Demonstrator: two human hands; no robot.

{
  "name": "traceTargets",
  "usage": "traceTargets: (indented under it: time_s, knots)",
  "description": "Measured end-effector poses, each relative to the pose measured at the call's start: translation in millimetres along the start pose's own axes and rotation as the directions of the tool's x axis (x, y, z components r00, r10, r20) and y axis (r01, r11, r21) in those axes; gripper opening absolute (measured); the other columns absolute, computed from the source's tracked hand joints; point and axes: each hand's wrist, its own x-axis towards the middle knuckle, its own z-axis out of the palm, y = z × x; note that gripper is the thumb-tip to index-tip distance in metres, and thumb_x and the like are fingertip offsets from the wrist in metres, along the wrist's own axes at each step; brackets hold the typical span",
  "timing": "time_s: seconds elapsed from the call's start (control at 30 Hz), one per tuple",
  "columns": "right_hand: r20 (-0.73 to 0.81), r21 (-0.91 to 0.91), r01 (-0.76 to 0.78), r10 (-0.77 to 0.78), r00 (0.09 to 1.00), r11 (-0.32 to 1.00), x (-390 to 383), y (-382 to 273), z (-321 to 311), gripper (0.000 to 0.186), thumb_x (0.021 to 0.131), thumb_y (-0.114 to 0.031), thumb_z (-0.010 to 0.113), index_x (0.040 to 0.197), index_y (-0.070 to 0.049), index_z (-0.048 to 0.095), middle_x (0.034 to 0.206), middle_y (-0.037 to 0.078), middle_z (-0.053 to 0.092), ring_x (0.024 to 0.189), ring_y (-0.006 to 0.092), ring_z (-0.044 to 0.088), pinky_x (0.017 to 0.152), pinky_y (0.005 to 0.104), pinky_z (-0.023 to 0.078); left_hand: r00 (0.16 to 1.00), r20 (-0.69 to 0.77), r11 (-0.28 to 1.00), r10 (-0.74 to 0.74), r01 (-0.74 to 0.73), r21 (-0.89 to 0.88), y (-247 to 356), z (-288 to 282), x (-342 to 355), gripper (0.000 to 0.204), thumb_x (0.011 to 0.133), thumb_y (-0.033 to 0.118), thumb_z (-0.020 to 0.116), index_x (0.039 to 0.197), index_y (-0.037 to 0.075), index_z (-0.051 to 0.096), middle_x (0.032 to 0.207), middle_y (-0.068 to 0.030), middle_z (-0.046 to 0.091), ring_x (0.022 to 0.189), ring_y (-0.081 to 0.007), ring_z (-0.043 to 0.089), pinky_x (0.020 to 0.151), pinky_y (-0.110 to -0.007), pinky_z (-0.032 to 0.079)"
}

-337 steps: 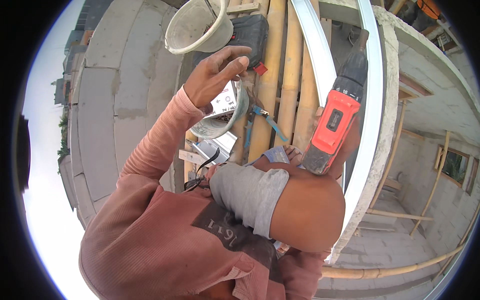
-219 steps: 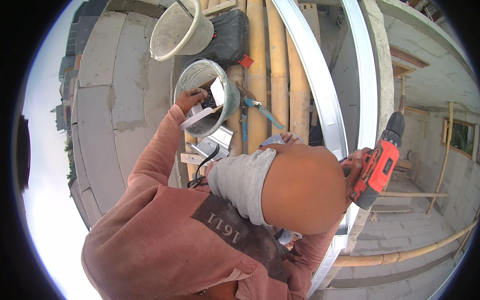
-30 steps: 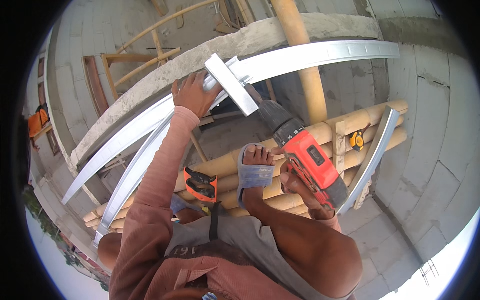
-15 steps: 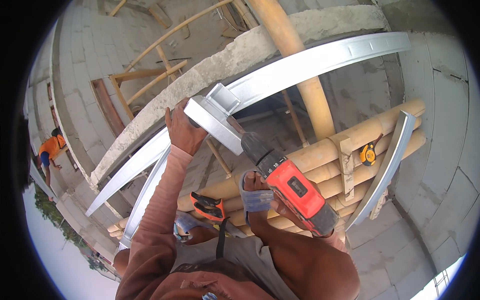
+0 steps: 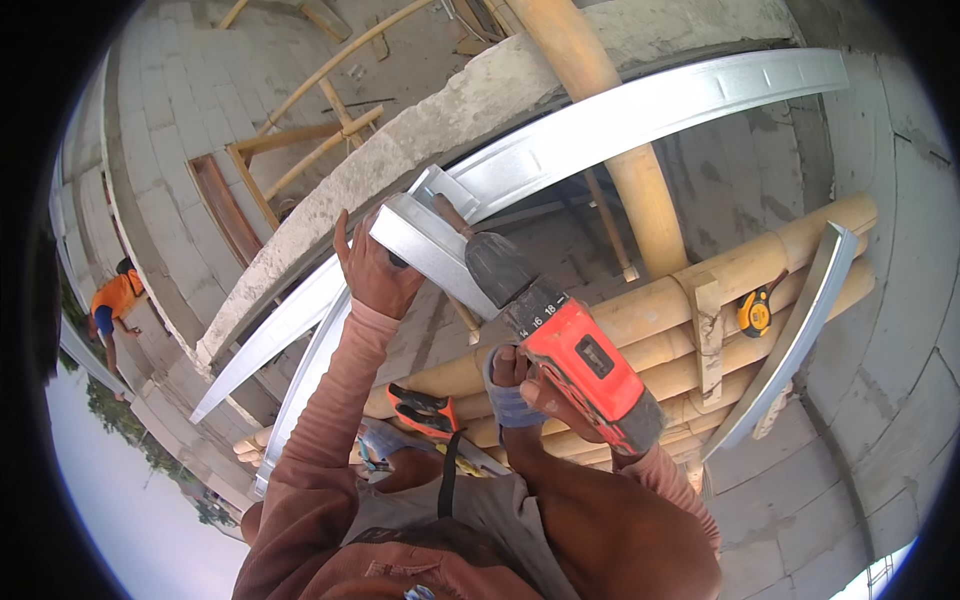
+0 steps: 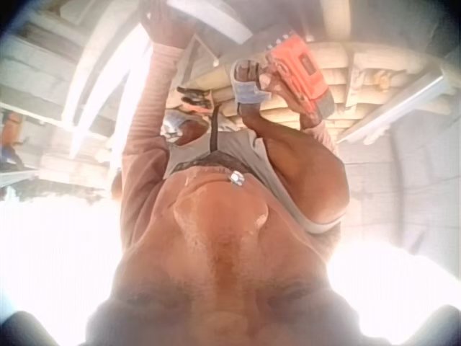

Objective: The person measures a metal stud using a tape measure, marks a line with a pen, and attaches it to a curved concrete structure using a power drill and screws while sitting on a bamboo scaffold.

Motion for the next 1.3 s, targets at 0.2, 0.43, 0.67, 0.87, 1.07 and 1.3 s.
traceTargets:
  time_s: [0.2, 0.43, 0.67, 0.87, 1.07, 1.3]
  knots:
    - [-0.128, 0.201, -0.012, 0.038, 0.991, 0.98, 5, 1, 14, 0.034, 0.098, -0.009, 0.07, 0.13, -0.007, 0.061, 0.113, 0.003, 0.064, 0.104, 0.0147, 0.06, 0.091, 0.0335, 0.05, 1.0, -0.018, 1.0, 0.022, -0.022, -0.014, 3, 6, 2, 0.083, 0.074, 0.046, 0.084, 0.143, 0.01, 0.055, 0.127, -0.0101, 0.068, 0.121, -0.0245, 0.065, 0.126, -0.053, 0.017]
    - [-0.074, 0.118, -0.091, 0.1, 0.992, 0.989, 10, -3, 9, 0.063, 0.095, -0.01, 0.07, 0.149, 0.009, 0.043, 0.082, 0.004, 0.065, 0.077, 0.0123, 0.062, 0.112, 0.0408, 0.041, 0.999, -0.046, 0.999, 0.025, -0.027, -0.04, 6, 5, 2, 0.085, 0.073, 0.046, 0.086, 0.144, 0.011, 0.054, 0.126, -0.0095, 0.069, 0.119, -0.0245, 0.066, 0.125, -0.054, 0.017]
    - [-0.095, 0.3, -0.038, 0.07, 0.993, 0.953, 16, -19, 15, 0.068, 0.093, -0.007, 0.069, 0.152, 0.005, 0.039, 0.094, 0.007, 0.068, 0.076, 0.013, 0.064, 0.126, 0.0487, 0.028, 0.998, -0.037, 0.999, 0.041, -0.043, -0.03, 5, 3, 3, 0.086, 0.072, 0.046, 0.087, 0.144, 0.012, 0.054, 0.127, -0.009, 0.069, 0.12, -0.0239, 0.066, 0.125, -0.054, 0.016]
    - [-0.071, 0.368, -0.084, 0.118, 0.991, 0.926, 13, -23, 17, 0.068, 0.092, -0.005, 0.068, 0.152, 0.005, 0.037, 0.134, 0.017, 0.061, 0.075, 0.0123, 0.064, 0.126, 0.0505, 0.027, 1.0, -0.009, 0.999, 0.015, -0.015, -0.034, 6, 0, 1, 0.086, 0.072, 0.047, 0.088, 0.143, 0.012, 0.056, 0.127, -0.0089, 0.069, 0.121, -0.0233, 0.065, 0.126, -0.053, 0.015]
    - [-0.104, 0.205, -0.065, 0.088, 0.991, 0.977, 8, -17, 13, 0.063, 0.093, -0.007, 0.066, 0.15, 0.003, 0.04, 0.082, 0.005, 0.065, 0.074, 0.013, 0.064, 0.127, 0.0506, 0.026, 1.0, 0.021, 1.0, -0.02, 0.02, -0.021, 11, 0, 2, 0.087, 0.071, 0.049, 0.088, 0.143, 0.013, 0.056, 0.127, -0.0084, 0.069, 0.123, -0.0222, 0.064, 0.127, -0.053, 0.013]
    - [-0.011, 0.117, -0.032, 0.033, 0.999, 0.993, -1, 2, 7, 0.063, 0.092, -0.009, 0.068, 0.149, 0.002, 0.043, 0.1, 0.011, 0.07, 0.075, 0.015, 0.064, 0.127, 0.0504, 0.026, 0.995, 0.054, 0.996, -0.088, 0.086, 0.032, 15, -2, -4, 0.081, 0.075, 0.042, 0.083, 0.145, 0.014, 0.053, 0.134, -0.008, 0.064, 0.13, -0.0233, 0.059, 0.127, -0.058, 0.007]
